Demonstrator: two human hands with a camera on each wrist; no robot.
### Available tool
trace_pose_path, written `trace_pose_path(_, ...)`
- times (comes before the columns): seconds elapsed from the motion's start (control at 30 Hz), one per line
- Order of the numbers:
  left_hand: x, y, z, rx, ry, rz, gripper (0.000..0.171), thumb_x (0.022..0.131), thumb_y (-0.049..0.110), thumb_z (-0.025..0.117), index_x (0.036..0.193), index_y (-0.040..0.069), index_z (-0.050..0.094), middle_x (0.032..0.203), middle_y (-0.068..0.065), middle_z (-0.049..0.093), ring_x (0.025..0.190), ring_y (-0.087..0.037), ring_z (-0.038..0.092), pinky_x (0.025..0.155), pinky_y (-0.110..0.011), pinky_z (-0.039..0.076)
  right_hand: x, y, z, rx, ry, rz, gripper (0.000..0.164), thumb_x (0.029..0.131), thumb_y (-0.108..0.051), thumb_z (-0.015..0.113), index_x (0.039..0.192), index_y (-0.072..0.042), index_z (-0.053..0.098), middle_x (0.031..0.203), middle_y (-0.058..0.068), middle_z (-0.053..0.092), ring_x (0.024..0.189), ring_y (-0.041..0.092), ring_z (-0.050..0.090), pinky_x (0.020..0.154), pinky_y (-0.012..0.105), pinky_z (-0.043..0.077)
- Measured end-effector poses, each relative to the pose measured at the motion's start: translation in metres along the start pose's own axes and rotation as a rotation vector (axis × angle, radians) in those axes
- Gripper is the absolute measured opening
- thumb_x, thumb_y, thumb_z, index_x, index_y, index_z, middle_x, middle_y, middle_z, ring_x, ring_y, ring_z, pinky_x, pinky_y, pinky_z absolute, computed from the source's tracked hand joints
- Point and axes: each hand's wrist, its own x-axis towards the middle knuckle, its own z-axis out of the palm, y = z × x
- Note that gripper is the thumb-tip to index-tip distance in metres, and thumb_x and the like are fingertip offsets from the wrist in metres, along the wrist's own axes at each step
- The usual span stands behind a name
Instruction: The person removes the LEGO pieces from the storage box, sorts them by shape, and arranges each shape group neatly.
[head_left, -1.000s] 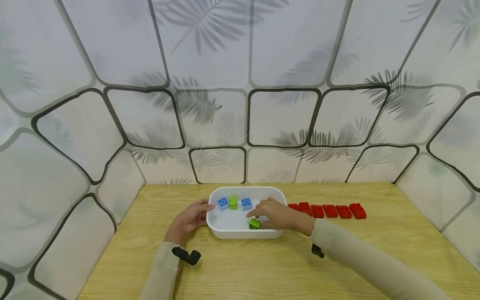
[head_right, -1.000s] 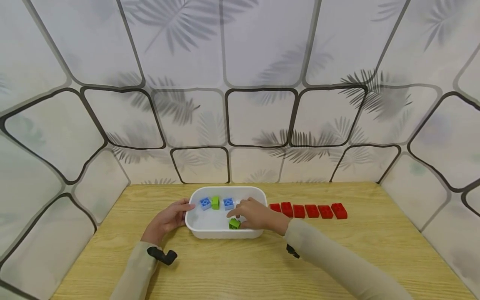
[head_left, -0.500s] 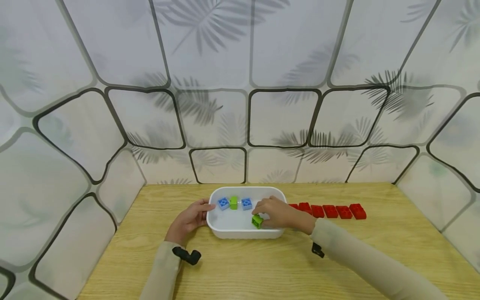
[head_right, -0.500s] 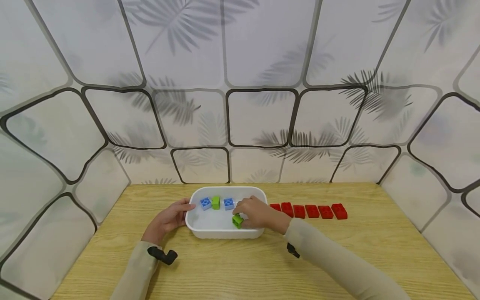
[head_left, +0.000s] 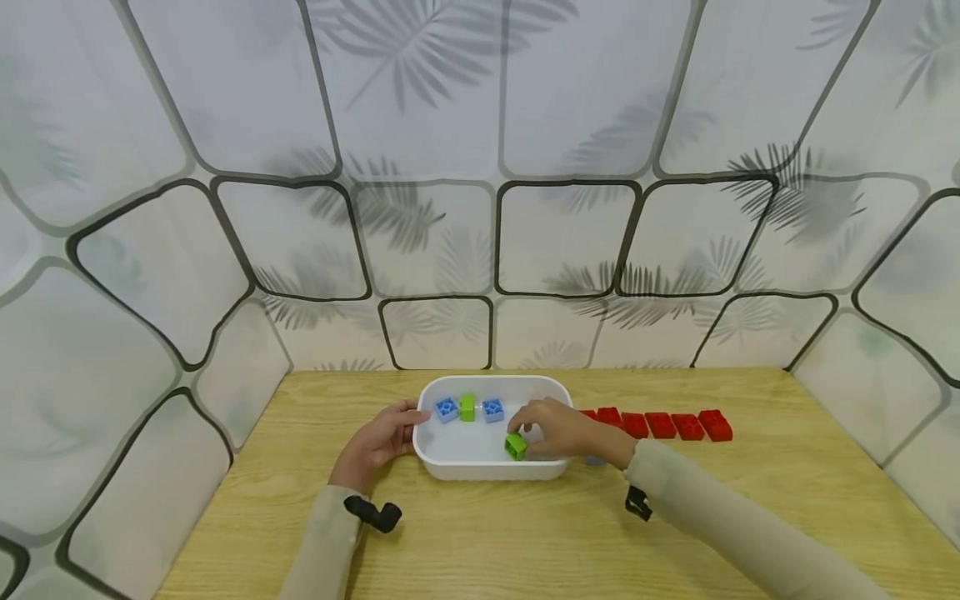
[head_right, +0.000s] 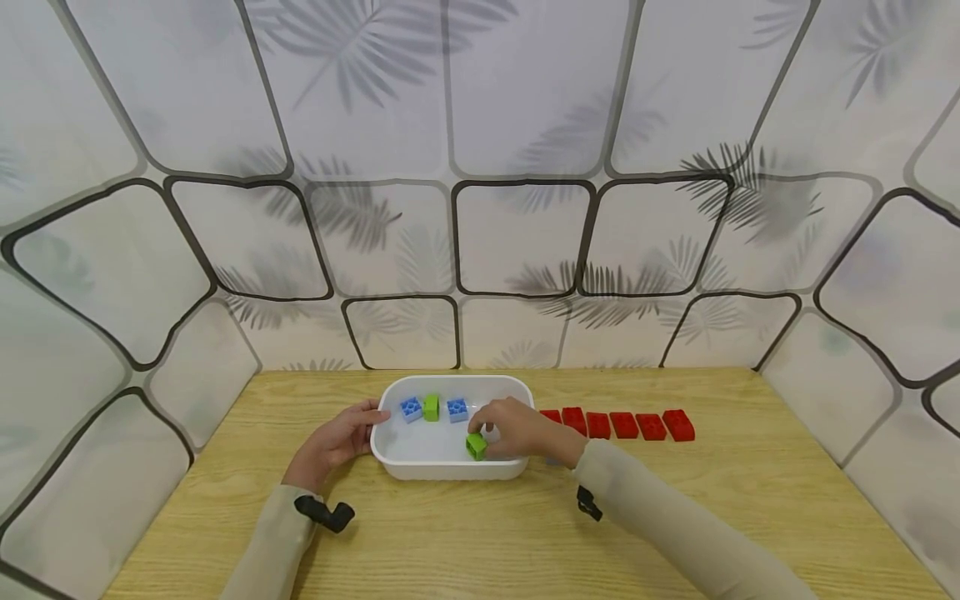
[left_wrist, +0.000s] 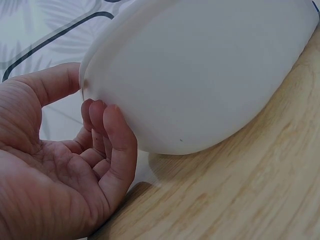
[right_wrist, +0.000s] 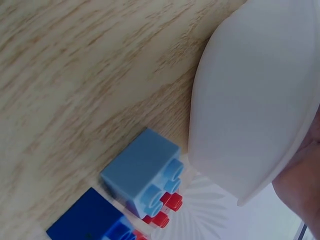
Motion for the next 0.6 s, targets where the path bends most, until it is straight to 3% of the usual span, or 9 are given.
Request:
trace_pose_path(0.33, 0.000, 0.000, 0.000, 0.013, 0.017, 0.007, 0.054, 0.105, 0.018, 0.056, 0.148, -0.007, 0.035, 0.112, -0.006, 0.070, 0.092, -0.011, 0.071, 0.077, -0.027, 0.059, -0.006, -0.006, -0.009, 0.056, 0.106, 0.034, 0.028, 0.080, -0.003, 0.082, 0.106, -0.008, 0.074, 0.106, 0.003, 0.074, 0.095, 0.018, 0.065, 0.087, 0.033, 0.056)
trace_pose_path(0.6, 0.000, 0.000, 0.000, 0.025, 0.030, 0.006, 0.056, 0.104, 0.018, 0.057, 0.149, -0.007, 0.035, 0.113, -0.005, 0.070, 0.092, -0.011, 0.070, 0.078, -0.027, 0.059, -0.013, -0.006, -0.013, 0.090, 0.211, -0.013, 0.025, 0.079, -0.002, 0.082, 0.100, -0.011, 0.071, 0.099, 0.001, 0.072, 0.091, 0.017, 0.064, 0.084, 0.039, 0.058)
